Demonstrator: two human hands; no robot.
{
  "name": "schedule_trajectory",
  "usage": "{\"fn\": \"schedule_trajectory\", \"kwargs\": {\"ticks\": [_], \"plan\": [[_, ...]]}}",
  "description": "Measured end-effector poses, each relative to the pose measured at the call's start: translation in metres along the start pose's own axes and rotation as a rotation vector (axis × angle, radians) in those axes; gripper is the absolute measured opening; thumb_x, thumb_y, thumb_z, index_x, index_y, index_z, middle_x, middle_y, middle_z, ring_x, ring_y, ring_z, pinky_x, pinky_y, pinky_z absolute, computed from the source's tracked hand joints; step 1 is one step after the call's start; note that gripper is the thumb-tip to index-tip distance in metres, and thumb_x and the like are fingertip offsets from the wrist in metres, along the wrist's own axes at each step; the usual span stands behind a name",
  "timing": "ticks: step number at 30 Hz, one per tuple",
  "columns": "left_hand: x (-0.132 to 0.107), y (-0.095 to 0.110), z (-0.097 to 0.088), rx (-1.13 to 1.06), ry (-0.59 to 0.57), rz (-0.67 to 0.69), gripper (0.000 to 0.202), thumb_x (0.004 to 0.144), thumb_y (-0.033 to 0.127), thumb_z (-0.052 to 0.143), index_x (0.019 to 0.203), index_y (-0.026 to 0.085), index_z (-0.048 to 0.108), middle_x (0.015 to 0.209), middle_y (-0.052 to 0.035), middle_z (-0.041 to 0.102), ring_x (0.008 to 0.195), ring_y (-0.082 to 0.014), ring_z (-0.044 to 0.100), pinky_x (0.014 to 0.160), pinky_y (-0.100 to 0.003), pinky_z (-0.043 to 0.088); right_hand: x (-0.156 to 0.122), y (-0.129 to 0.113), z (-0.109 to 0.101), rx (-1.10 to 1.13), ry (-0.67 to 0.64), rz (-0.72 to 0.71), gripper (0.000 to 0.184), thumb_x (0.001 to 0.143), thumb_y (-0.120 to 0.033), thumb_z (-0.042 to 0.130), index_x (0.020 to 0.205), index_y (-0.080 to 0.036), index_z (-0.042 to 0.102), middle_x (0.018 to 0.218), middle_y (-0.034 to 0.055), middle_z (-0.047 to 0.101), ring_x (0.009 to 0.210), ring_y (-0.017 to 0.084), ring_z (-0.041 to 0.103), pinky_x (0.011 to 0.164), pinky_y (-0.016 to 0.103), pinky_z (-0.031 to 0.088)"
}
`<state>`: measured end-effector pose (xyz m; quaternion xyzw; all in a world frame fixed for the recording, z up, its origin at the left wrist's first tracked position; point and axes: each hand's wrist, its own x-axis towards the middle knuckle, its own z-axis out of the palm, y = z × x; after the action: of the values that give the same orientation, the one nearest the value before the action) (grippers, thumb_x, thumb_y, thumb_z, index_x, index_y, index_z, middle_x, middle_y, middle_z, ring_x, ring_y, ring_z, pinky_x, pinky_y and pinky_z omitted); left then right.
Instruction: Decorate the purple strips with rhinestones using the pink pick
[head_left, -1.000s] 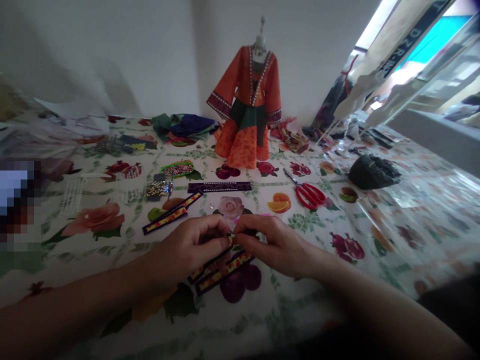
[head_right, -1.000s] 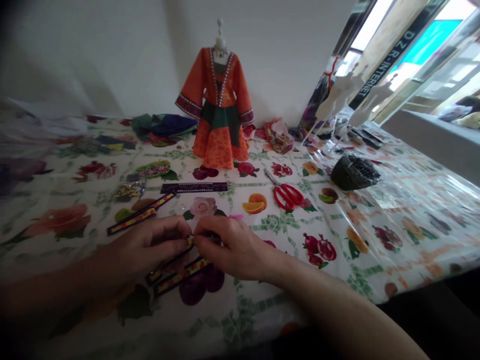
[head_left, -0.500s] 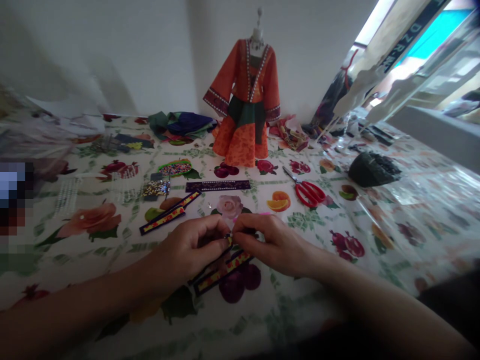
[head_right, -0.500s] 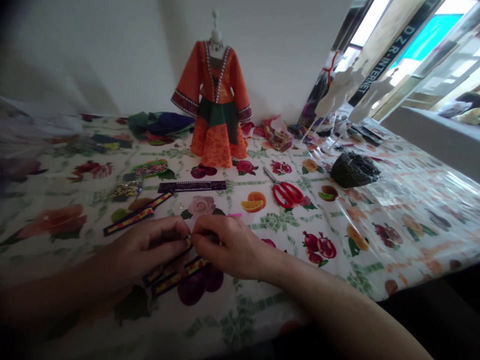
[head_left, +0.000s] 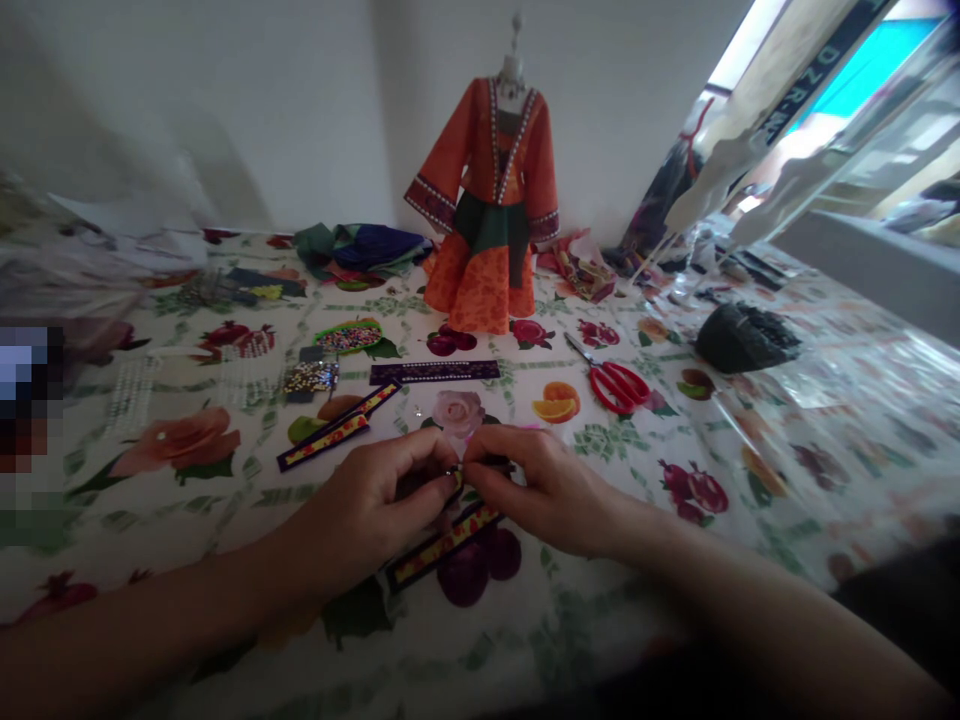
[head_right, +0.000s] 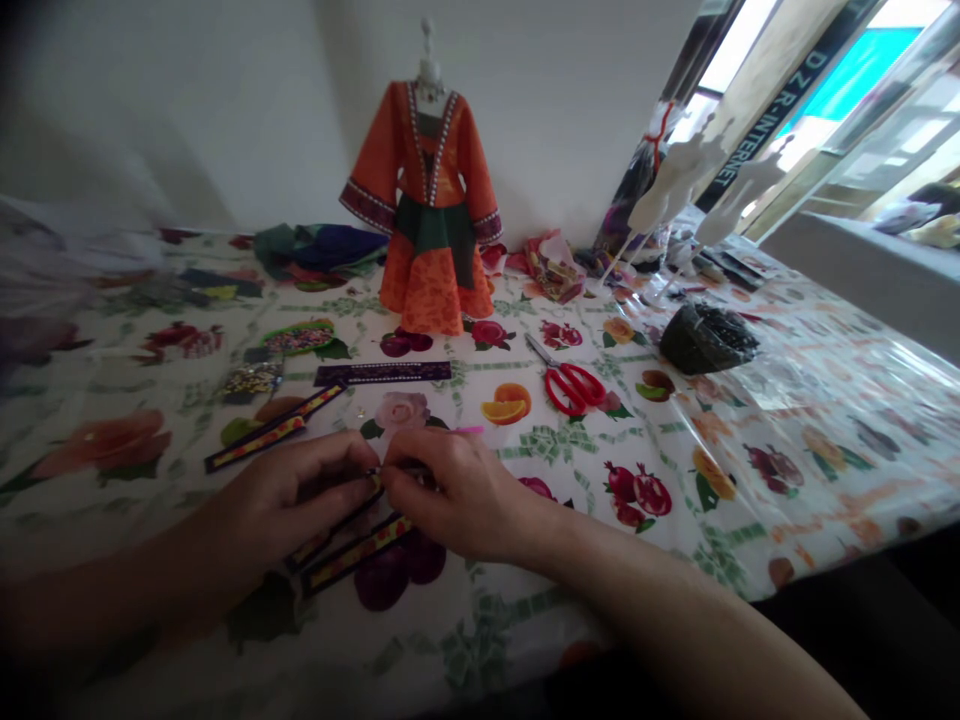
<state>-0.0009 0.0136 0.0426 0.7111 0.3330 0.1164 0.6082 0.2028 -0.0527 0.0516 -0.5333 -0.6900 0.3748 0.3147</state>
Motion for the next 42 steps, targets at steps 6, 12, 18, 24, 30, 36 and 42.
{"fn": "schedule_trajectory", "kwargs": {"ticks": [6,12,18,24,30,36,42], "plan": [[-0.0003,0.0014,0.0008,-0.059,0.043,0.008,0.017,0.099,0.037,0.061,0.088,0.024,0.061,0.075,0.0043,0.065,0.072,-0.0152,0.061,0.065,-0.025,0.044,-0.0001,-0.0002,-0.0026,-0.016,0.030,-0.035,0.012,0.095,-0.015,0.057,0.086,-0.018,0.065,0.078,-0.0010,0.062,0.069,0.012,0.053,0.063,0.024,0.041],[-0.0002,0.0007,-0.0019,-0.088,0.037,0.000,0.014,0.099,0.037,0.063,0.093,0.024,0.064,0.079,0.0050,0.066,0.074,-0.0142,0.064,0.067,-0.024,0.046,-0.0002,-0.0023,-0.0042,0.006,0.017,-0.023,0.013,0.095,-0.016,0.058,0.085,-0.017,0.065,0.076,-0.0021,0.060,0.067,0.011,0.051,0.062,0.023,0.040],[-0.0011,0.0014,-0.0002,-0.066,0.026,-0.001,0.017,0.101,0.037,0.060,0.090,0.024,0.061,0.077,0.0047,0.066,0.074,-0.0142,0.061,0.067,-0.024,0.046,-0.0012,-0.0032,-0.0032,0.021,0.016,-0.017,0.012,0.093,-0.013,0.057,0.084,-0.018,0.064,0.076,-0.0024,0.060,0.067,0.010,0.051,0.062,0.022,0.040],[-0.0029,-0.0018,0.0010,-0.055,0.014,-0.001,0.020,0.101,0.038,0.059,0.089,0.023,0.059,0.076,0.0045,0.063,0.071,-0.0138,0.056,0.062,-0.023,0.044,-0.0007,-0.0001,-0.0008,0.016,0.015,-0.016,0.012,0.094,-0.014,0.058,0.084,-0.017,0.065,0.076,-0.0021,0.061,0.068,0.010,0.053,0.063,0.022,0.041],[-0.0012,-0.0019,0.0023,0.020,0.049,0.073,0.015,0.099,0.031,0.058,0.087,0.022,0.060,0.074,0.0058,0.061,0.069,-0.0128,0.056,0.060,-0.022,0.042,-0.0009,0.0006,0.0005,0.004,0.022,0.001,0.012,0.094,-0.016,0.059,0.082,-0.017,0.063,0.074,-0.0030,0.060,0.067,0.009,0.052,0.062,0.021,0.039],[-0.0023,-0.0031,0.0001,0.157,0.066,0.119,0.018,0.101,0.034,0.054,0.088,0.023,0.060,0.075,0.0047,0.062,0.070,-0.0150,0.058,0.061,-0.025,0.044,-0.0013,0.0006,0.0016,0.013,0.020,0.005,0.012,0.094,-0.018,0.060,0.084,-0.016,0.065,0.075,-0.0020,0.062,0.068,0.010,0.055,0.063,0.022,0.040],[-0.0008,-0.0019,-0.0005,0.335,0.112,0.197,0.017,0.099,0.031,0.052,0.086,0.023,0.059,0.072,0.0045,0.064,0.066,-0.0151,0.057,0.060,-0.026,0.041,-0.0002,0.0011,0.0013,0.020,0.012,0.026,0.013,0.095,-0.020,0.059,0.085,-0.016,0.065,0.077,-0.0013,0.063,0.069,0.011,0.055,0.063,0.023,0.041]]}}
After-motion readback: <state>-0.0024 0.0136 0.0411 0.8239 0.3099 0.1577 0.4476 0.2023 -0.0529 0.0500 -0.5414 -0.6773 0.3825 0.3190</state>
